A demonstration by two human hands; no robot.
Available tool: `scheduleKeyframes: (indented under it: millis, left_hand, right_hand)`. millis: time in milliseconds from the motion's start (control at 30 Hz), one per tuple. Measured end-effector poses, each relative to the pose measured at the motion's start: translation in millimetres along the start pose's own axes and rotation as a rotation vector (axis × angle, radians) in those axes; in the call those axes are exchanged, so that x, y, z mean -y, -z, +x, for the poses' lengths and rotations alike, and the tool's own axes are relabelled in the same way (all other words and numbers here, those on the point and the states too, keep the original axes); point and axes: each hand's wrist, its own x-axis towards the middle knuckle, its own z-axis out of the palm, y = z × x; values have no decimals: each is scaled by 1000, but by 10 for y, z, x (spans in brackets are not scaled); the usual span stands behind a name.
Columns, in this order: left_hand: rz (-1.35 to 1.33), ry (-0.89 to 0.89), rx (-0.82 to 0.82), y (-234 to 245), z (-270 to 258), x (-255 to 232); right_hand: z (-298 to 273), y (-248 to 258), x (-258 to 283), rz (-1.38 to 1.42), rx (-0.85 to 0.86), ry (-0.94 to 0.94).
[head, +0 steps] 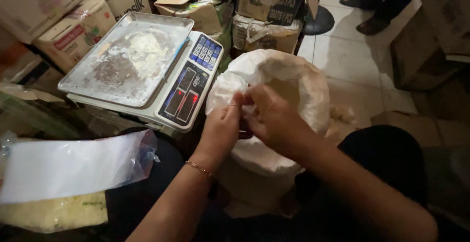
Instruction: The person scoops a white powder from a large sack into small plastic bags and places them on a digital scale to measure the weight. The person repeats this process multiple times, adjusting the amount of powder as needed.
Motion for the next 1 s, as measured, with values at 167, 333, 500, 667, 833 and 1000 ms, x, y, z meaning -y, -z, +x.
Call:
scheduleKeyframes:
  millis: [167, 333, 500, 667, 833, 1000]
  left_hand:
    - [46, 2, 161, 43, 76, 161]
    - [113, 9, 84, 124, 152, 159]
    - [526, -210, -322, 109, 102, 3]
    - [765, -602, -426, -46, 12, -229]
    - [823, -754, -221, -143, -149, -260]
    - [738, -763, -228, -80, -32, -213]
  right_hand:
    - [25, -11, -123, 45, 71, -326]
    - [47, 120, -255, -61, -15, -61]
    - [32, -79, -344, 141, 265, -238]
    - [-25, -290, -460, -58, 253, -144]
    - [184, -5, -768, -257, 135, -91]
    - [389, 164, -1093, 100, 280, -365]
